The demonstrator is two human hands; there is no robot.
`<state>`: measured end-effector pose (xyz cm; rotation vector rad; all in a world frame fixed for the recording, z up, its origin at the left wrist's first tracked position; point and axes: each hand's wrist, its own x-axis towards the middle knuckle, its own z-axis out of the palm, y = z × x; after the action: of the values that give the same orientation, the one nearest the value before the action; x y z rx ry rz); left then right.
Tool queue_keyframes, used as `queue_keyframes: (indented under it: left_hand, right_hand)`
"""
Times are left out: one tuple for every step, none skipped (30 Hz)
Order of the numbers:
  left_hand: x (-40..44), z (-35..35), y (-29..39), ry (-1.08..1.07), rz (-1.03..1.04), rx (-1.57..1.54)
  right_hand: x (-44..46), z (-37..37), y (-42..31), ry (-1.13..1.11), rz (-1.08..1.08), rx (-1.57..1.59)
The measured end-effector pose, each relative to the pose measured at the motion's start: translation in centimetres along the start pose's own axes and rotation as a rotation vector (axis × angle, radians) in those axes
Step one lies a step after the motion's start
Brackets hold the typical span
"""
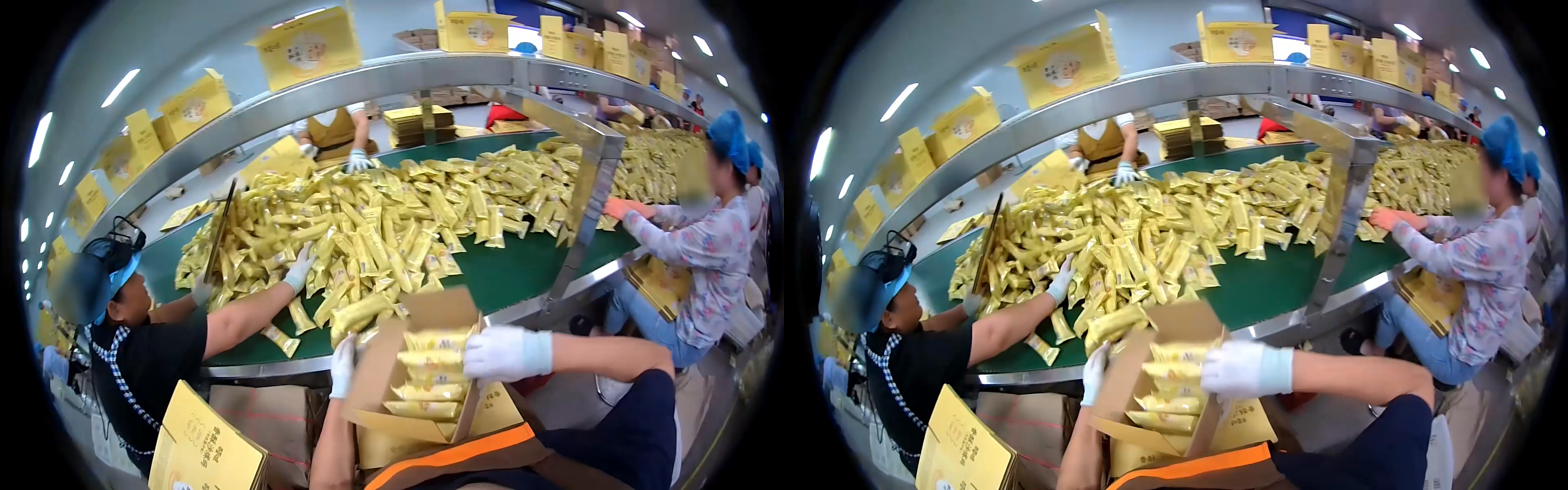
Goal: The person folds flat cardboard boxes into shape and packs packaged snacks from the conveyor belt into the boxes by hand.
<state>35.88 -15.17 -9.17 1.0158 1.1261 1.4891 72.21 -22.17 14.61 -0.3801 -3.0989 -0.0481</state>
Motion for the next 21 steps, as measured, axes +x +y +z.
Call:
queue_keyframes:
  left_hand:
    - [-1.8,0.9,0.2,-0.049,0.372,0.518]
    - [-2.9,1.2,-0.9,-0.094,0.460,0.757]
    - [-4.0,1.5,-2.1,-0.124,0.566,0.985]
    - [-4.2,1.5,-5.0,-0.158,0.382,0.935]
    - [-6.7,5.9,2.3,-0.146,0.175,0.979]
    - [-6.9,6.7,0.8,-0.150,0.412,0.874]
    - [-7.6,6.9,0.6,-0.206,0.336,0.850]
    - [-8.3,7.4,0.5,-0.263,0.266,0.824]
    - [-8.8,7.2,-0.7,-0.263,0.319,0.859]
    - [-8.9,7.4,-0.7,-0.289,0.293,0.878]
    - [-9.1,7.6,0.0,-0.312,0.269,0.898]
    - [-9.1,7.7,0.2,-0.335,0.242,0.921]
    - [-9.0,7.9,-0.3,-0.273,0.257,0.914]
    - [-8.7,8.1,-0.1,-0.261,0.266,0.809]
    - [-8.5,8.4,0.8,-0.251,0.283,0.705]
    - [-8.0,8.7,1.5,-0.244,0.294,0.601]
    - [-7.0,9.1,1.8,-0.193,0.387,0.539]
    - [-6.1,9.1,2.8,-0.206,0.435,0.593]
    - [-5.3,9.0,4.4,-0.219,0.476,0.650]
    - [-4.6,8.8,5.8,-0.232,0.513,0.710]
    - [-4.0,8.7,6.9,-0.204,0.541,0.736]
  right_hand:
    - [-0.6,-3.0,-0.1,0.001,0.047,-0.052]
    - [-1.0,-6.4,0.1,-0.003,0.088,-0.104]
    - [-1.4,-10.2,0.1,0.096,0.153,-0.170]
    - [-1.8,-13.8,0.5,0.191,0.212,-0.237]
    - [-2.0,-16.5,1.4,0.296,0.251,-0.349]
    - [-2.5,-18.4,3.2,0.494,0.306,-0.327]
    - [-2.5,-21.0,4.4,0.583,0.324,-0.394]
    - [-3.1,-23.8,6.5,0.598,0.409,-0.386]
    - [-2.5,-26.5,7.8,0.650,0.510,-0.404]
    - [-2.3,-29.5,10.0,0.616,0.615,-0.455]
    - [-1.4,-31.5,11.8,0.675,0.609,-0.523]
    - [-1.2,-34.2,14.7,0.602,0.697,-0.661]
    - [-1.3,-36.1,18.4,0.586,0.737,-0.776]
    - [1.0,-36.7,19.4,0.614,0.833,-0.802]
    - [3.5,-37.3,20.1,0.649,0.932,-0.831]
    - [4.7,-37.7,22.6,0.708,0.885,-0.883]
    - [5.8,-37.8,25.6,0.764,0.838,-0.934]
    - [6.9,-37.7,28.3,0.777,0.854,-0.929]
    - [8.0,-37.4,31.1,0.787,0.872,-0.918]
    - [9.2,-37.2,33.4,0.796,0.891,-0.901]
    - [10.7,-37.3,35.0,0.800,0.863,-0.892]
